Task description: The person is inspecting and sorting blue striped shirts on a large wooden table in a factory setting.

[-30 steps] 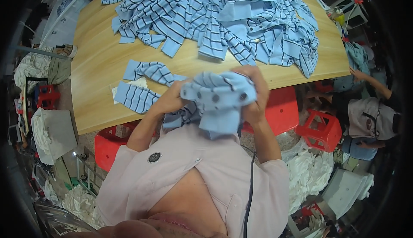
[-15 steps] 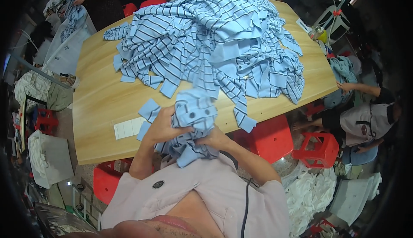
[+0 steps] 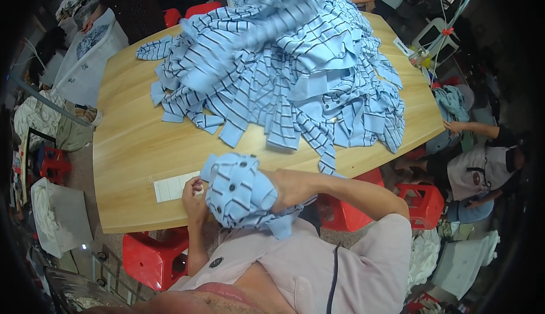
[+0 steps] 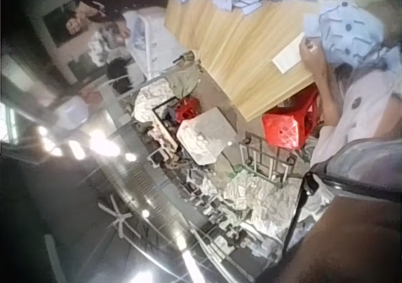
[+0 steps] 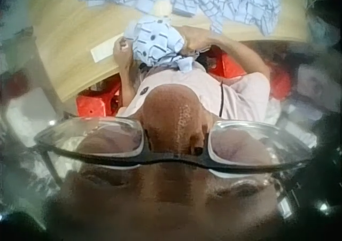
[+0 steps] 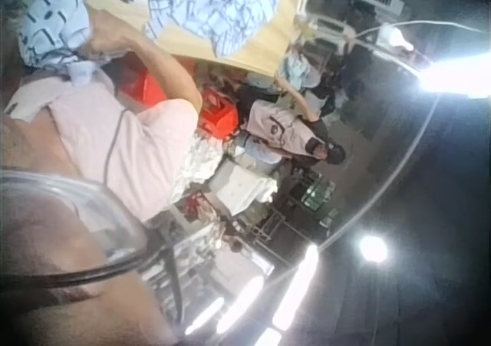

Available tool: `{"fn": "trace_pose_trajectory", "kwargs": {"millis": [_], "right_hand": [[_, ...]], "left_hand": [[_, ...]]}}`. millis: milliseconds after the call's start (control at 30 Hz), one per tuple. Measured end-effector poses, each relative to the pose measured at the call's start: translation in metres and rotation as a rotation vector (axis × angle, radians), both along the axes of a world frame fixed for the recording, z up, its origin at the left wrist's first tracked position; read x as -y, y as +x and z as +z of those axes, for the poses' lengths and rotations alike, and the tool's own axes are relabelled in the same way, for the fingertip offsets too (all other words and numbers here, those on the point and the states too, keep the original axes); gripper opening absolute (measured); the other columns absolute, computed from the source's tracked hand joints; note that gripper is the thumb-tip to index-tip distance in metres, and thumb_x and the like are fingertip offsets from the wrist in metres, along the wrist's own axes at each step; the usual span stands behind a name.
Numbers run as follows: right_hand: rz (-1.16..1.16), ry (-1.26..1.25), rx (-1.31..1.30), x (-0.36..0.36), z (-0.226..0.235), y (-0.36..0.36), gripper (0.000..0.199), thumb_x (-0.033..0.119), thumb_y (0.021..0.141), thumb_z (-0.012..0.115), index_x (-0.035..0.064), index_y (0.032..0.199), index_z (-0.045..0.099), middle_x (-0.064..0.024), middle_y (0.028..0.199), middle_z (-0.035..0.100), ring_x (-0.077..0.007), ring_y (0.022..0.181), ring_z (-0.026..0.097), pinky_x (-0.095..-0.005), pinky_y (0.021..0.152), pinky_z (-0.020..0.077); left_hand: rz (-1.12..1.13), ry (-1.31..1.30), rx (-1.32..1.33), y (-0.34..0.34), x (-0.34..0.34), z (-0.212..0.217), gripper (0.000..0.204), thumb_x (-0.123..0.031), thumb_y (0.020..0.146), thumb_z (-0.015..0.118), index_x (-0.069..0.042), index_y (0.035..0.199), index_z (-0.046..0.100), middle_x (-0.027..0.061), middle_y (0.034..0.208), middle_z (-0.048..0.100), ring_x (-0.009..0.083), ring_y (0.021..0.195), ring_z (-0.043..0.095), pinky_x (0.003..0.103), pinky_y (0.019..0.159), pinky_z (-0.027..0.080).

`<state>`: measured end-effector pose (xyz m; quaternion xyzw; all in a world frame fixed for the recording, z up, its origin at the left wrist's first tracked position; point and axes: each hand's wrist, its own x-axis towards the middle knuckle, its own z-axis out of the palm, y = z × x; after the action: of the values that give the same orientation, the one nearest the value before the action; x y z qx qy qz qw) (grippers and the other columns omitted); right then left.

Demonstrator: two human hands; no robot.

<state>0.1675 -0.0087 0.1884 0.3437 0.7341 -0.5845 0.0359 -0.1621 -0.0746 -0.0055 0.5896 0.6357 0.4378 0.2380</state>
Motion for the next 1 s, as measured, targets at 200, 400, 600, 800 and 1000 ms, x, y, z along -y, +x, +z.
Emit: {"fn": "trace_pose_trajectory", "kwargs": {"millis": [200, 400, 600, 800, 1000], "right_hand": [[-0.037, -0.023, -0.068, 0.014, -0.027, 0.0, 0.088, 0.024, 0.074, 0.082, 0.007, 0.151, 0.042, -0.0257, 0.125, 0.072, -0.0465, 0.115, 0.069, -0.0494, 0.104, 0.0532], [0.03, 0.367, -0.129, -0.043, 0.032, -0.002, 0.064, 0.025, 0.069, 0.085, 0.0034, 0.126, 0.068, -0.021, 0.123, 0.072, -0.0394, 0.114, 0.07, -0.0477, 0.096, 0.0553], [-0.457, 1.396, -0.014, -0.22, 0.272, 0.013, 0.061, 0.023, 0.076, 0.089, 0.0019, 0.13, 0.067, -0.0185, 0.12, 0.075, -0.0318, 0.109, 0.074, -0.0436, 0.094, 0.0596], [-0.632, 2.12, -0.33, -0.217, 0.28, -0.005, 0.076, 0.025, 0.079, 0.094, 0.0034, 0.143, 0.061, -0.0245, 0.133, 0.068, -0.0354, 0.111, 0.071, -0.0415, 0.1, 0.0566], [-0.304, 1.915, 0.096, -0.176, 0.071, 0.002, 0.043, 0.017, 0.077, 0.089, 0.0117, 0.116, 0.071, -0.0092, 0.123, 0.07, -0.0272, 0.106, 0.07, -0.0424, 0.089, 0.0561]], "left_hand": [[-0.034, -0.01, -0.028, 0.003, -0.006, 0.001, 0.047, -0.014, 0.083, 0.088, -0.003, 0.124, 0.068, 0.0093, 0.105, 0.071, 0.0237, 0.087, 0.063, 0.038, 0.083, 0.053], [-0.043, 0.015, -0.057, -0.001, -0.009, -0.009, 0.047, -0.015, 0.083, 0.088, -0.003, 0.124, 0.068, 0.0092, 0.105, 0.071, 0.0235, 0.086, 0.063, 0.038, 0.083, 0.054], [-0.002, -0.021, 0.013, 0.001, 0.001, -0.004, 0.04, -0.013, 0.088, 0.085, -0.001, 0.122, 0.068, 0.0098, 0.1, 0.071, 0.0236, 0.085, 0.063, 0.038, 0.082, 0.053], [0.021, -0.009, 0.01, 0.006, -0.005, -0.005, 0.041, -0.009, 0.087, 0.085, 0.0, 0.123, 0.068, 0.0101, 0.101, 0.07, 0.0225, 0.081, 0.062, 0.037, 0.078, 0.054], [0.038, -0.028, 0.072, -0.003, -0.01, -0.004, 0.039, -0.005, 0.088, 0.082, 0.0, 0.126, 0.071, 0.0102, 0.101, 0.071, 0.0195, 0.079, 0.063, 0.034, 0.075, 0.053]]}}
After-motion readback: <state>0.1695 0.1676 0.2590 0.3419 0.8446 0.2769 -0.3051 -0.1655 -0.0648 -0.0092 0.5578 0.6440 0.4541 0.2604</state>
